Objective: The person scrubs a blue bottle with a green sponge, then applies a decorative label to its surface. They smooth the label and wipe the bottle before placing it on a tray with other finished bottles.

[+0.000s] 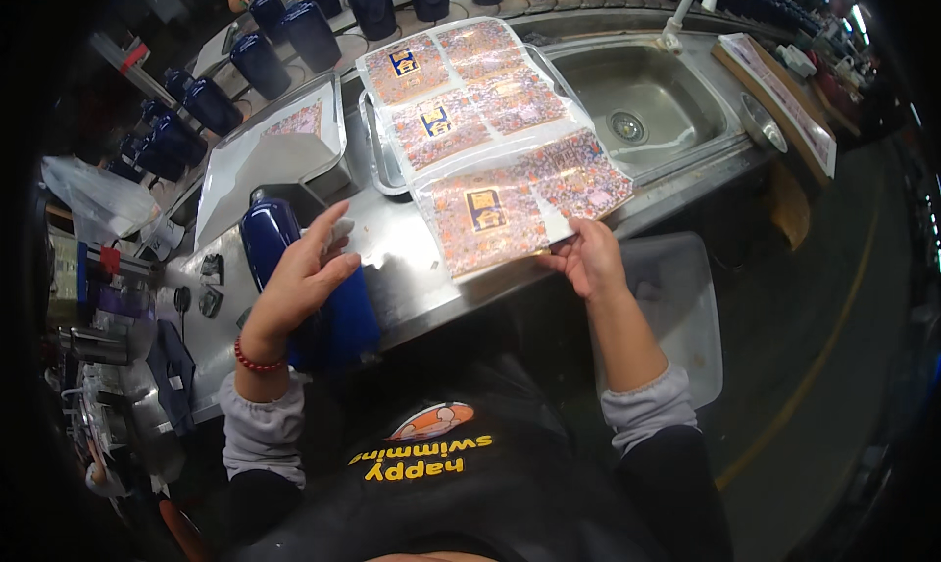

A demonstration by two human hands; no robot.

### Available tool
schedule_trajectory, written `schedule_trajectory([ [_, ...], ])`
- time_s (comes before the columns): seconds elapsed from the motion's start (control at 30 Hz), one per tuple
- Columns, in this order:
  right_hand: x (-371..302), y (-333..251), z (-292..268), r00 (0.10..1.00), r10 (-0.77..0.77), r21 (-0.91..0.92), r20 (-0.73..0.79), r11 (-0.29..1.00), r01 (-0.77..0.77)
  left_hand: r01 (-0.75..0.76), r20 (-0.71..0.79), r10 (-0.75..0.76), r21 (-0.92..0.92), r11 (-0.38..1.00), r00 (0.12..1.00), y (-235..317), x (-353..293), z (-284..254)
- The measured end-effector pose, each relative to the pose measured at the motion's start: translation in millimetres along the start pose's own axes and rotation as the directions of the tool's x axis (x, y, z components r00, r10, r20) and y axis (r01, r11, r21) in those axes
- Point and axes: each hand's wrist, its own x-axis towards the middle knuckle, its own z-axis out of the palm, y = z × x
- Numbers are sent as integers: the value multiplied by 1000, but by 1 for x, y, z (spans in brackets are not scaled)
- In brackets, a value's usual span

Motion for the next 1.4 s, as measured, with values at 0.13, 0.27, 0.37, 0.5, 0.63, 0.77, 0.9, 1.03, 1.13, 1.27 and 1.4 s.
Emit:
schedule_trajectory([
  [0.13,4,0,-1,994,-83,-22,-78,996,81,-154,0,158,222,963,987,-25,-23,47],
  [0.27,6,-8,-9,997,-60,-141,-51,989,52,-350,-35,404,433,830,914,-26,-36,67],
  [0.37,-5,-22,-16,997,47,-288,-58,956,-61,-311,-73,368,398,863,927,-26,-52,61],
  [0.5,-34,-47,-9,993,-118,-809,-26,585,49,-388,-333,639,576,720,693,-49,-79,31],
  [0.63,-50,-53,39,871,-355,-834,341,312,454,-104,-558,530,620,778,639,-94,-105,8],
  [0.77,-34,-8,119,737,-217,-749,641,36,662,25,-547,326,538,843,771,-123,-112,13],
  [0.9,-27,25,178,640,-95,-644,762,-199,738,-98,-571,429,519,849,699,-144,-124,21],
  [1.03,-28,41,211,683,-45,-681,729,-151,717,125,-709,308,488,864,635,-175,-163,-21],
  [1.13,-27,50,230,678,-94,-683,729,-160,713,494,-690,-29,487,720,723,-189,-166,-25],
  [1.27,-32,60,255,614,-172,-634,771,-108,766,435,-618,47,603,669,784,-202,-147,-34],
  [1.4,-57,61,279,514,-207,-540,832,-90,837,252,-556,259,679,690,790,-202,-140,-72],
])
